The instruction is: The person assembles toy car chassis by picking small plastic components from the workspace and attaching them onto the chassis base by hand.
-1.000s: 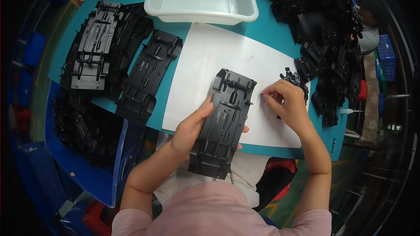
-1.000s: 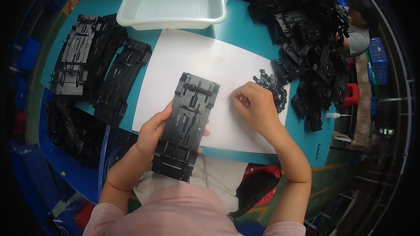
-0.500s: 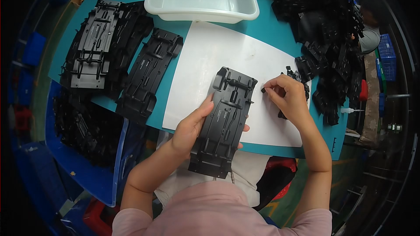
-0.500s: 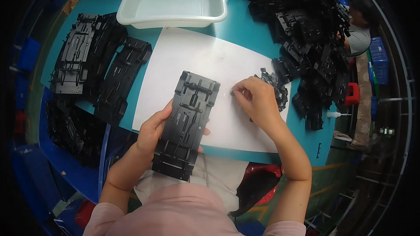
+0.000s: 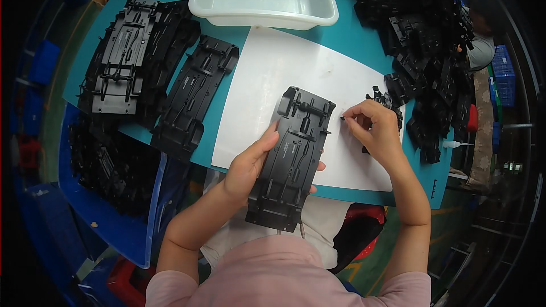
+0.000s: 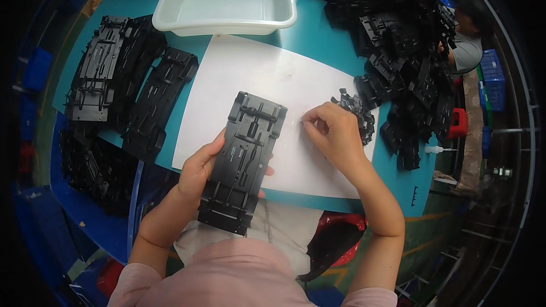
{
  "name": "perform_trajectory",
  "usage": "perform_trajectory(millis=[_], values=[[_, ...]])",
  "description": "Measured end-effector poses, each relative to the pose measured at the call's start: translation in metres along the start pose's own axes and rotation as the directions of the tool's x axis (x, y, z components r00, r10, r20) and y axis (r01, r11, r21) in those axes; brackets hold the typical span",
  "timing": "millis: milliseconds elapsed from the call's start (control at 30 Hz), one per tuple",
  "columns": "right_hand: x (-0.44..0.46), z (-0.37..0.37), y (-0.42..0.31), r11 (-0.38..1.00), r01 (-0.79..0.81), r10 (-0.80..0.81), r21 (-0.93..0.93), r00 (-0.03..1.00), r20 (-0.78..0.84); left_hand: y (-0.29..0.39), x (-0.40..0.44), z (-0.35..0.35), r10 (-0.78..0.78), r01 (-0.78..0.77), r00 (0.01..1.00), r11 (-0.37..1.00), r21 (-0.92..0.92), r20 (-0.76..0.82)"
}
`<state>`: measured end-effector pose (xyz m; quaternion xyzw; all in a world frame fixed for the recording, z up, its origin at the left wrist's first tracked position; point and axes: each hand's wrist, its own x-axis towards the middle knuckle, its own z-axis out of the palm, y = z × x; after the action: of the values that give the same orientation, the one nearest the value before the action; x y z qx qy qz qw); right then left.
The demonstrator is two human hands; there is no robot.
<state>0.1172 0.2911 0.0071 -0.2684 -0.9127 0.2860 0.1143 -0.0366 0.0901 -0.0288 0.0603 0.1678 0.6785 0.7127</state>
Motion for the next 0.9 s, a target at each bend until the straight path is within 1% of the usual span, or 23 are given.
perform_trajectory(millis=[67, 300, 400, 467, 500, 533, 567, 600, 633, 700, 733, 800, 833, 900], values=[[-0.001, 0.002, -0.002, 0.999, 0.035, -0.035, -0.007, 0.999, 0.002, -0.001, 0.0, -0.001, -0.003, 0.003, 1.0, 1.0, -0.016, 0.002], [-0.005, 0.003, -0.005, 0.997, 0.076, -0.076, -0.01, 0.997, 0.001, 0.0, 0.0, -0.001, -0.002, 0.002, 1.0, 1.0, -0.004, 0.002], [-0.003, 0.001, -0.004, 0.998, 0.055, -0.055, -0.013, 0.998, -0.014, 0.0, 0.0, 0.0, -0.007, 0.007, 1.0, 1.0, -0.004, -0.001], [-0.001, -0.003, -0.002, 1.0, -0.011, 0.012, 0.021, 1.0, -0.02, 0.0, -0.001, 0.001, -0.006, 0.006, 1.0, 1.0, -0.002, -0.004], [0.0, -0.004, 0.001, 1.0, -0.009, 0.009, 0.021, 1.0, -0.018, 0.0, -0.001, 0.0, -0.003, 0.003, 1.0, 1.0, -0.002, -0.004], [0.001, -0.005, 0.005, 0.968, -0.126, 0.123, 0.218, 0.992, 0.026, 0.0, -0.001, 0.0, -0.002, 0.002, 1.0, 1.0, -0.004, -0.006], [0.002, -0.005, 0.007, 0.884, -0.243, 0.225, 0.4, 0.97, 0.09, 0.0, -0.001, 0.0, -0.002, 0.002, 1.0, 1.0, -0.005, -0.008], [0.004, -0.013, -0.002, 0.825, -0.319, 0.278, 0.467, 0.948, 0.157, 0.0, -0.001, 0.0, -0.002, 0.002, 1.0, 1.0, -0.005, -0.007], [0.005, -0.015, -0.001, 0.825, -0.319, 0.278, 0.467, 0.948, 0.156, 0.0, -0.001, 0.0, 0.002, -0.002, 1.0, 1.0, 0.002, 0.002], [0.006, -0.019, 0.003, 0.64, -0.437, 0.315, 0.632, 0.899, 0.303, 0.0, 0.0, 0.0, 0.004, -0.004, 1.0, 1.0, 0.009, 0.013], [0.006, -0.02, 0.002, 0.64, -0.437, 0.316, 0.632, 0.899, 0.303, 0.0, 0.0, 0.0, 0.002, -0.002, 1.0, 1.0, 0.007, 0.012], [0.006, -0.021, 0.001, 0.484, -0.501, 0.321, 0.717, 0.864, 0.388, 0.0, 0.0, 0.0, 0.0, -0.001, 1.0, 1.0, 0.005, 0.011], [0.006, -0.021, 0.0, 0.484, -0.501, 0.32, 0.717, 0.864, 0.388, 0.0, 0.0, 0.0, -0.002, 0.002, 1.0, 1.0, 0.008, 0.005], [0.006, -0.022, -0.001, 0.423, -0.513, 0.289, 0.747, 0.858, 0.425, 0.0, 0.0, 0.001, -0.003, 0.003, 1.0, 1.0, 0.011, -0.003]])
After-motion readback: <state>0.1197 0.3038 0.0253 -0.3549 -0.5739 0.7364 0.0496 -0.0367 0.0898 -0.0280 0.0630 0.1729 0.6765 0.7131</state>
